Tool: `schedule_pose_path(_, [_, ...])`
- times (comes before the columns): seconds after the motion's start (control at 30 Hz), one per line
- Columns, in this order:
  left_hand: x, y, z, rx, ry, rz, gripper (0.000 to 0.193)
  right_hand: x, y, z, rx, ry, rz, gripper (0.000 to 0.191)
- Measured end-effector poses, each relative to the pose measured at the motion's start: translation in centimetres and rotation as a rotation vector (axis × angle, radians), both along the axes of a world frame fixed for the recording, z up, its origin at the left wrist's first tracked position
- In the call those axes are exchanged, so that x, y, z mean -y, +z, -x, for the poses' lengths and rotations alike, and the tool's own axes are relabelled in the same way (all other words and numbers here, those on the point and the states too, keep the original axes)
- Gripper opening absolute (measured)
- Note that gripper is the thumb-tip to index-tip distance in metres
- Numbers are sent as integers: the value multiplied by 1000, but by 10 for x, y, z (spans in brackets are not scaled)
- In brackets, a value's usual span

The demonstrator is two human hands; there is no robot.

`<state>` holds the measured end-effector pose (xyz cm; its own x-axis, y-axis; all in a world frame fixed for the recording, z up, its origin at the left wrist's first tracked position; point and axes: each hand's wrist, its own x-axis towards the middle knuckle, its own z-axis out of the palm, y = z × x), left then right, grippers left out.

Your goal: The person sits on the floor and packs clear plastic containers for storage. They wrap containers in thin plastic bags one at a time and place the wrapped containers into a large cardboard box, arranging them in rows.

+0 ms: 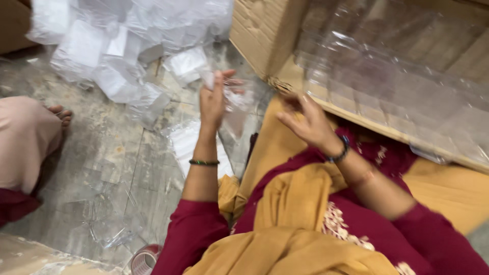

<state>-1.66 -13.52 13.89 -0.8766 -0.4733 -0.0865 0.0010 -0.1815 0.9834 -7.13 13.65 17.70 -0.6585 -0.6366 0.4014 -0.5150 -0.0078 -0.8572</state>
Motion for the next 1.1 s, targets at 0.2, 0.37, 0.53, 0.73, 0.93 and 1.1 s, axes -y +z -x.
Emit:
schedule_pose_path(0.2, [-112,65,-26,-317,-93,166,45,10,14,1,569,50,110,33])
schedule_pose_path(0.37, [-154,72,-25,-162,-119,165,29,-55,22,-20,446,-75,273,23])
schedule_pose_path(0.53, [-201,68,-14,-261,-310,152,31,-110,13,-28,442,-275,311,19])
schedule_pose_path(0.73, [-231,56,-13,-211,-442,177,37,-147,3,-35,581,-112,379,25])
schedule_pose_path(0.93, [-254,41,-14,-146,-606,306,41,-180,-7,-46,1017,73,520,21])
schedule_pose_path(1.1, [-241,56,-11,174,-1089,-616,21,-240,-10,-63,1120,447,859,13])
